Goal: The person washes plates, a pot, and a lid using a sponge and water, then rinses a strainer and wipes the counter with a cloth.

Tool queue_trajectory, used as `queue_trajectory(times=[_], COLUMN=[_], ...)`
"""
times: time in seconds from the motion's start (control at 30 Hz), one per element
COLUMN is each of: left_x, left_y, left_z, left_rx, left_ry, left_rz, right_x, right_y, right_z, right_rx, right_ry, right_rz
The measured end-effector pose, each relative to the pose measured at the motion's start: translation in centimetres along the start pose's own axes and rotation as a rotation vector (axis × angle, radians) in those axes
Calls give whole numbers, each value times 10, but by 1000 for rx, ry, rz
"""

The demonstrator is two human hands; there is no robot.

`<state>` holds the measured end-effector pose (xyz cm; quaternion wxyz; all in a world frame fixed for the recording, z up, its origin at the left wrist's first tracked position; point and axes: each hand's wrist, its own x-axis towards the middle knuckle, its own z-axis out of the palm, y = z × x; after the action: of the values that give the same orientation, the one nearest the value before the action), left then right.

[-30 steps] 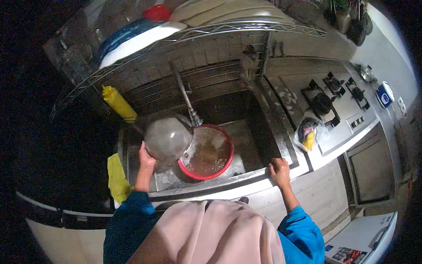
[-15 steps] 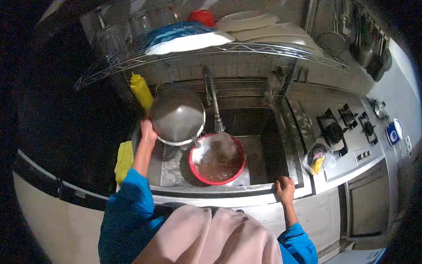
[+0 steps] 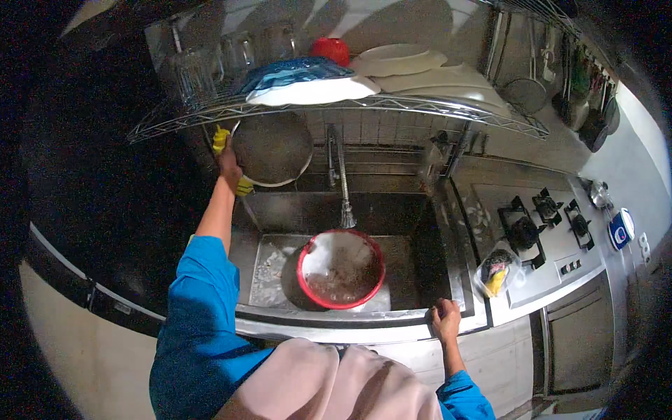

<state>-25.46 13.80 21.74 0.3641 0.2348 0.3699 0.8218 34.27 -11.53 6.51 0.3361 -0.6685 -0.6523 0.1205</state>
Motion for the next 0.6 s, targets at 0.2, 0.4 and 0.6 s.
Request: queue_trajectory(times=[0.2,0.4,0.6], left_x=[-36,-51,-29], left_y=[-22,-30,-18], left_z=[-7,-21,-22], left_rx=[181,618,14], left_ry=[116,-21,-24], left_rz=[296,177,51], right_x=[1,1,1], right_y=[6,6,13], right_z=[0,0,5], right_rx=[-12,-51,-41], right_ry=[2,-18,-11], right_rz=[-71,-44,-126])
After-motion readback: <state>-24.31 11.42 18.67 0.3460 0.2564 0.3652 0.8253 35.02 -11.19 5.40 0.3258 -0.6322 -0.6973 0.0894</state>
